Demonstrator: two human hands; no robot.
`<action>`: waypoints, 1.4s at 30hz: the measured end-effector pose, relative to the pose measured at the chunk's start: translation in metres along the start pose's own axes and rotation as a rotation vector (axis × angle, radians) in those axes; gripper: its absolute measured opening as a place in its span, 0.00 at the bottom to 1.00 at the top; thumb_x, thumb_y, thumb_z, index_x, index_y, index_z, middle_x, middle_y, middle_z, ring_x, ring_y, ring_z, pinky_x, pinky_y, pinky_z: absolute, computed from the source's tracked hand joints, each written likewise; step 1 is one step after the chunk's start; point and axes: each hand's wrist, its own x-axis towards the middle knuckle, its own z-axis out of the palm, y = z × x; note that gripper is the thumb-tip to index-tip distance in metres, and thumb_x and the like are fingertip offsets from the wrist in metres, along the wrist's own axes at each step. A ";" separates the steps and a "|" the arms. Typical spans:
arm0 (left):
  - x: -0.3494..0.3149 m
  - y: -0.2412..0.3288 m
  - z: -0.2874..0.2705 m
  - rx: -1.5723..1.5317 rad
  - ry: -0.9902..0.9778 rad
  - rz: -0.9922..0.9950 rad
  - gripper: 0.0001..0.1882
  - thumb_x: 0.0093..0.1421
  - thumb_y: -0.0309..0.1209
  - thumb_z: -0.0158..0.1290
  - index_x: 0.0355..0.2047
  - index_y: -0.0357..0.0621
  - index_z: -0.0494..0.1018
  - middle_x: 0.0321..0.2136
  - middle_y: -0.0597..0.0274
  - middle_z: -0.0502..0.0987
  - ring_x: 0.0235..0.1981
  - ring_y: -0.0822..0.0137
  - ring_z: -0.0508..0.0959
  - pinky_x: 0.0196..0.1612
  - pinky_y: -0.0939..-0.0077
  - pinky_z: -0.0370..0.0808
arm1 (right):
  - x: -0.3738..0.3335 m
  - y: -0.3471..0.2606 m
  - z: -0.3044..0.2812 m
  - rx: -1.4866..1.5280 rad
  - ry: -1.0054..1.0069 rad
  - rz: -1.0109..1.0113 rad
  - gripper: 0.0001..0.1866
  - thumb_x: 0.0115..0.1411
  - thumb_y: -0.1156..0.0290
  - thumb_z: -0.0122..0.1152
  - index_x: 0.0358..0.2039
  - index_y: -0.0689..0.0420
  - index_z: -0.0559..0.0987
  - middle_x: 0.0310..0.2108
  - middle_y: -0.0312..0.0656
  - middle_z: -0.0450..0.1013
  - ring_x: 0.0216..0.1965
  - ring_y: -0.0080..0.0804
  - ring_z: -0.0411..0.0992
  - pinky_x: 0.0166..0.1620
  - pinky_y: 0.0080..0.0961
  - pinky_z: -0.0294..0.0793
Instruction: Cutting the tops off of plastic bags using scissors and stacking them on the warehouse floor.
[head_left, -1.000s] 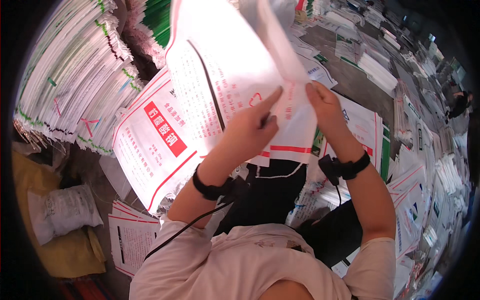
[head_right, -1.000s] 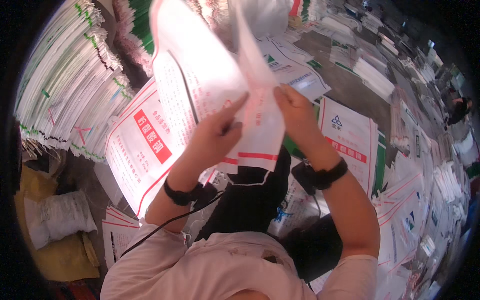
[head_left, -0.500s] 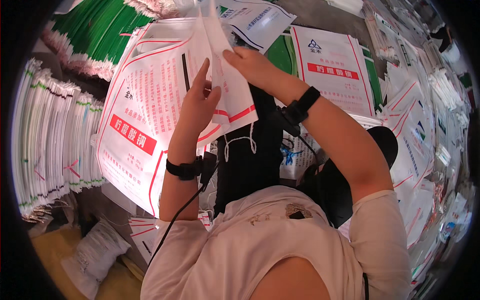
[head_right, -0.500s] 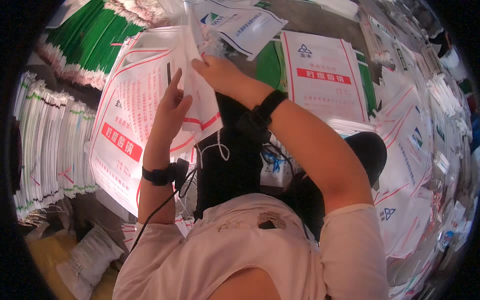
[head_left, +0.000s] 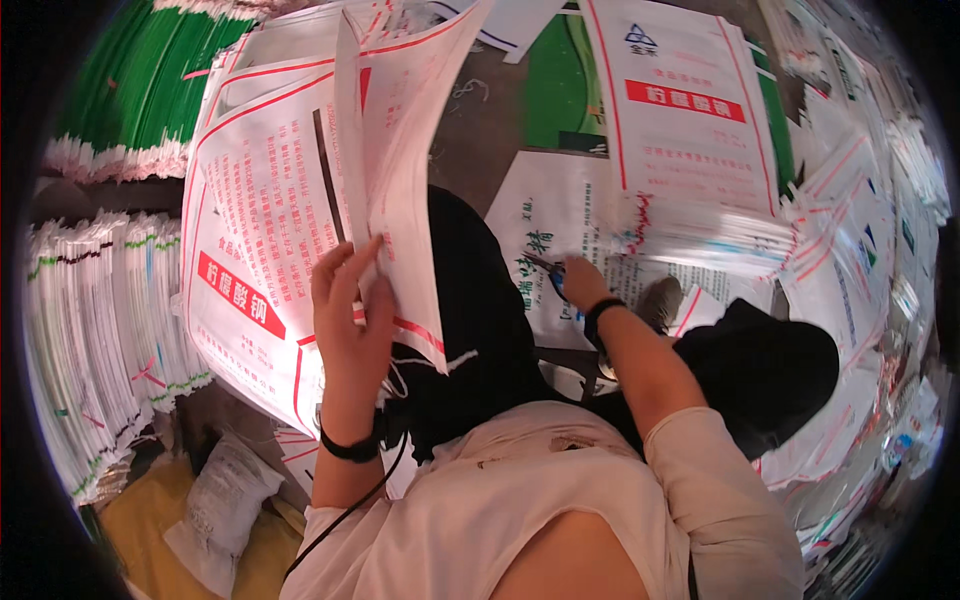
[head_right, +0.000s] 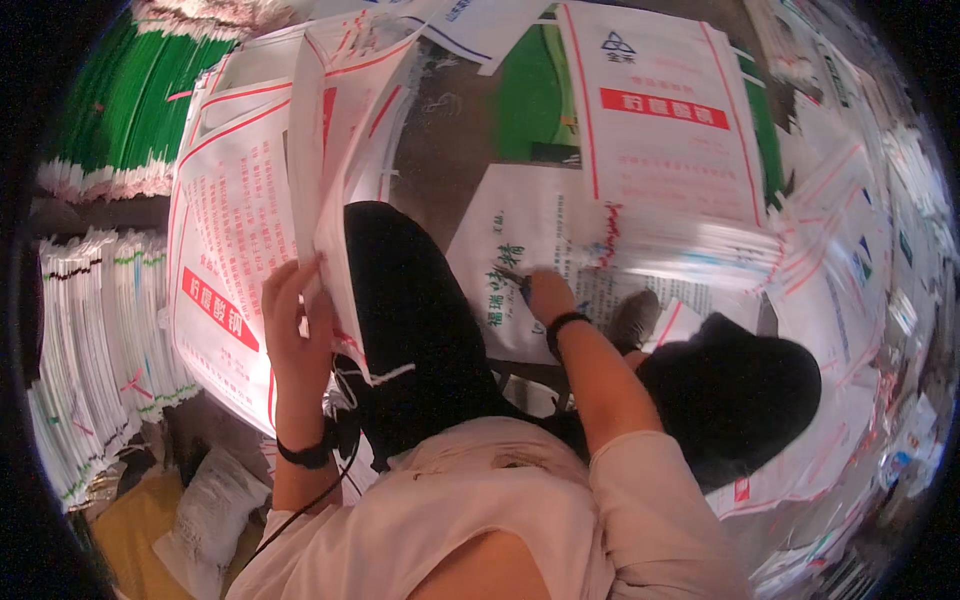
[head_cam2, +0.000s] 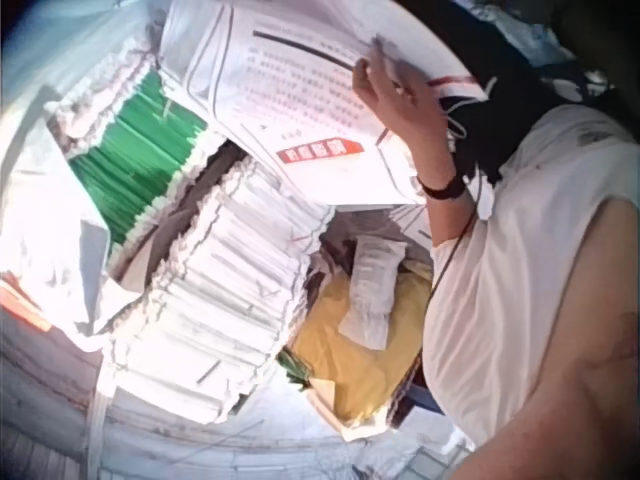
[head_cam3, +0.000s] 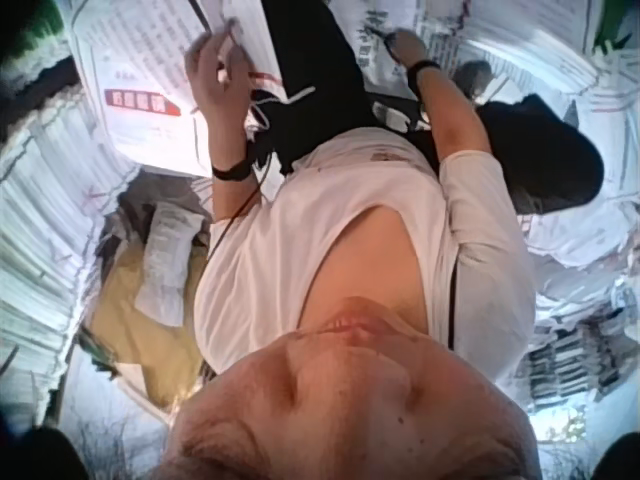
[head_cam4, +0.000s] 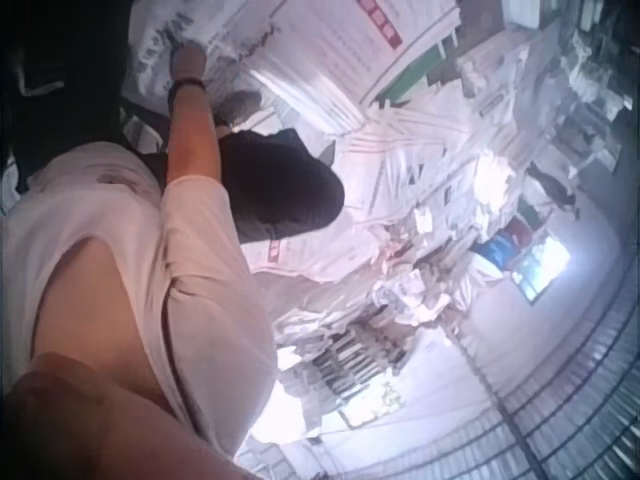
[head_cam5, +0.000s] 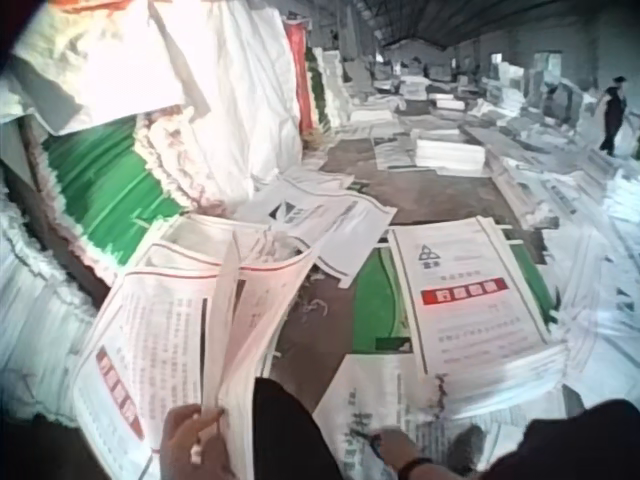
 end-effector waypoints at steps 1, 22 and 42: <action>-0.006 0.004 -0.002 0.146 -0.001 0.092 0.21 0.60 0.17 0.49 0.52 0.44 0.74 0.52 0.52 0.70 0.51 0.61 0.73 0.43 0.75 0.76 | -0.011 -0.004 0.007 -0.037 0.006 0.012 0.12 0.61 0.71 0.48 0.43 0.60 0.74 0.40 0.52 0.73 0.45 0.52 0.73 0.48 0.43 0.74; -0.074 0.038 0.008 0.183 0.096 0.192 0.23 0.43 0.23 0.69 0.40 0.47 0.72 0.56 0.51 0.63 0.65 0.38 0.56 0.65 0.42 0.55 | -0.018 -0.007 -0.019 0.043 -0.274 0.287 0.32 0.51 0.66 0.62 0.55 0.64 0.66 0.40 0.55 0.77 0.41 0.49 0.78 0.44 0.38 0.76; -0.074 0.010 0.004 -0.299 0.223 0.255 0.12 0.64 0.26 0.50 0.46 0.43 0.79 0.44 0.56 0.77 0.48 0.56 0.76 0.66 0.50 0.59 | -0.125 -0.203 -0.276 1.164 0.013 -0.293 0.37 0.59 0.75 0.60 0.67 0.58 0.57 0.35 0.39 0.70 0.29 0.24 0.70 0.31 0.18 0.69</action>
